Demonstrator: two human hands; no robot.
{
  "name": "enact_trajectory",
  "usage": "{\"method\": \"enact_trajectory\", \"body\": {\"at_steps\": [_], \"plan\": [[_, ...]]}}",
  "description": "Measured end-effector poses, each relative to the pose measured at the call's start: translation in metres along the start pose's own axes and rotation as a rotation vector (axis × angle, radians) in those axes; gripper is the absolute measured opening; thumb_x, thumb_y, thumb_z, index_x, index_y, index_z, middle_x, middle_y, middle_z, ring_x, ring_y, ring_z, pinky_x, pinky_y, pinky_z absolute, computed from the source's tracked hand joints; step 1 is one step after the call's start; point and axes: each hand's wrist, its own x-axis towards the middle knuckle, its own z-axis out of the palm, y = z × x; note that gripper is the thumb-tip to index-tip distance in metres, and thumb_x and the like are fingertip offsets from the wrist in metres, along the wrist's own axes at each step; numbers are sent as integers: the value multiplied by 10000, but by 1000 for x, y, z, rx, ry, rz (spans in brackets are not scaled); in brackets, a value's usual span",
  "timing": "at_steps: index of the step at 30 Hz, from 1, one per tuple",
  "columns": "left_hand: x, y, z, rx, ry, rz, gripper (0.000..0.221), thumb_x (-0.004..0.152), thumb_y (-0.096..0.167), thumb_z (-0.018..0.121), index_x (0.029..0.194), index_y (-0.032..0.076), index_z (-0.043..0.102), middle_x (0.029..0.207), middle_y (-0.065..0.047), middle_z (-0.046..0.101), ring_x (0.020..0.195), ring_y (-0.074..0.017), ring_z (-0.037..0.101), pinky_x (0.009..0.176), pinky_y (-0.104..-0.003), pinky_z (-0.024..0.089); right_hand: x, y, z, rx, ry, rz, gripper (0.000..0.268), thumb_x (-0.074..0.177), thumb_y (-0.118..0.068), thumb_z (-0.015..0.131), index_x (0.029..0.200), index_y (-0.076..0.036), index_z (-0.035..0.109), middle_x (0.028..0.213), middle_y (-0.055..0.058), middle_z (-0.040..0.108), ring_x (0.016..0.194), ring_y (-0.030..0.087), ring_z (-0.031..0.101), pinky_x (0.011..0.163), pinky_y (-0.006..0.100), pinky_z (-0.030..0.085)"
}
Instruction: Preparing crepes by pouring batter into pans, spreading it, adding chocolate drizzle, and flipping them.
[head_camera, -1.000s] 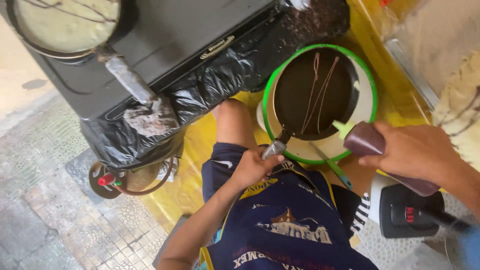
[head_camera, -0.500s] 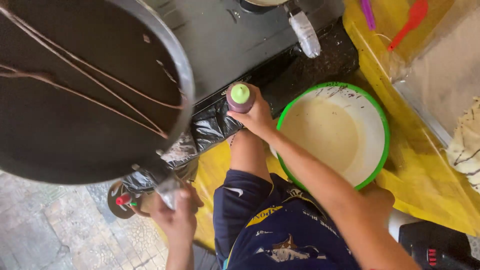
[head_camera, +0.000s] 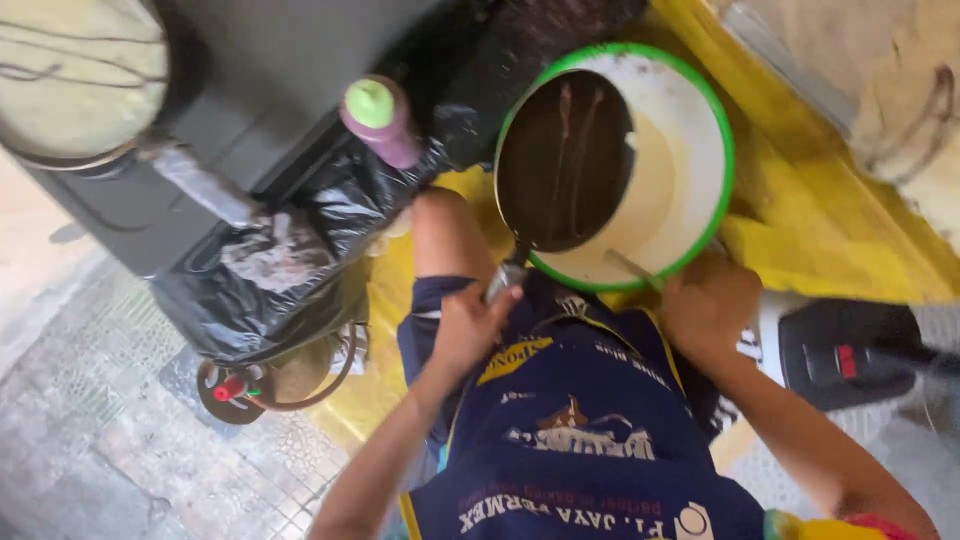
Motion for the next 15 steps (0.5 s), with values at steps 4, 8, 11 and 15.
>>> {"method": "enact_trajectory", "body": {"at_steps": [4,8,11,15], "plan": [[30,-22,10,168,-111,-35,623,910,608,681,594,74,629,403,-111,587,521,-319,706,660,-413,580,16,39,106,-258,13,99,187,891,-358,645,794,-217,719,794,-10,703,758,212,709,678,386,518],[64,-33,1,437,-64,26,622,865,645,653,635,67,640,484,-123,628,672,-392,726,673,-495,573,34,104,145,-238,168,-264,144,949,-270,537,908,-251,675,792,-49,623,764,181,685,594,366,505],[79,-25,-8,589,56,291,603,930,593,691,646,70,593,465,-149,575,506,-380,663,567,-422,568,22,132,111,-332,220,-229,111,930,-217,571,896,-242,674,749,-2,615,684,226,663,547,392,485],[110,-45,5,756,111,468,534,982,581,623,767,93,604,631,-120,611,545,-359,598,475,-503,433,5,136,12,-248,-126,-86,186,855,-228,668,1035,-258,703,824,24,696,714,336,735,484,404,492]]}}
